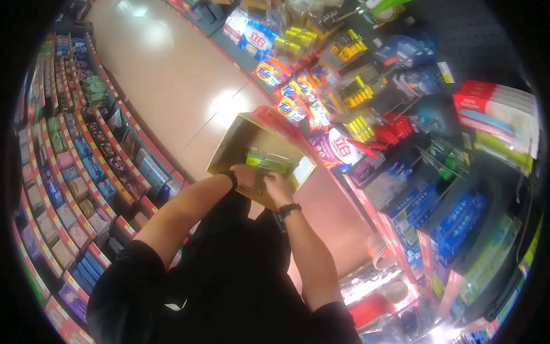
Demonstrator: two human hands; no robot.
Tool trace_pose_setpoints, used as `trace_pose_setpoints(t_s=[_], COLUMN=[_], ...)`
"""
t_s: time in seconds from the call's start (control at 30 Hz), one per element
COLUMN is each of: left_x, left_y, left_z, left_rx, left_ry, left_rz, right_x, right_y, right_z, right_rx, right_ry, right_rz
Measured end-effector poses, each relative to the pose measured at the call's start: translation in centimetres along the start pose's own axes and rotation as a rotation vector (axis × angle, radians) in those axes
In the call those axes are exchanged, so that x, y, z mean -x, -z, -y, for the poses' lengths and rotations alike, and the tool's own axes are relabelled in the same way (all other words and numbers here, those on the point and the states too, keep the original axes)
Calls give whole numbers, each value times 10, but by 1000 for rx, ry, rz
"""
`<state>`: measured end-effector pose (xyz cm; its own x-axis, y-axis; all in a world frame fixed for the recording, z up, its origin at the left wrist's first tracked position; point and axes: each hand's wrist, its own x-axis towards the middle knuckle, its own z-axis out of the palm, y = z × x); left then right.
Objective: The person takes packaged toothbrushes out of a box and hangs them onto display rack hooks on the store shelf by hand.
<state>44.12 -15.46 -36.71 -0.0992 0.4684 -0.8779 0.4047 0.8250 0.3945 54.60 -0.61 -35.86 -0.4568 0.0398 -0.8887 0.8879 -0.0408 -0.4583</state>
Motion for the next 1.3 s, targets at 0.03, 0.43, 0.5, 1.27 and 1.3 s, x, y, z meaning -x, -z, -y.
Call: trace_pose_setpoints(t_s=[0.03,0.43,0.5,1.27,1.3], left_x=[-2,-135,-149,156,171], left_y=[5,-53,-52,107,115], left_z=[0,110,117,-35,-41], left_rx=[25,605,559,1045,1099], left_ry=[37,189,161,-544,-642], left_rz=[-22,-273,-266,-1006,-965], right_x=[-8,-106,-115,116,136], right_y=[-1,-5,-4,14,20], right_z=[0,-21,-28,85,99], right_rx=[-64,-544,-557,-49,66], right_ry=[-54,-254,-251,508,685], right_rz=[-20,-180,-182,-298,-441])
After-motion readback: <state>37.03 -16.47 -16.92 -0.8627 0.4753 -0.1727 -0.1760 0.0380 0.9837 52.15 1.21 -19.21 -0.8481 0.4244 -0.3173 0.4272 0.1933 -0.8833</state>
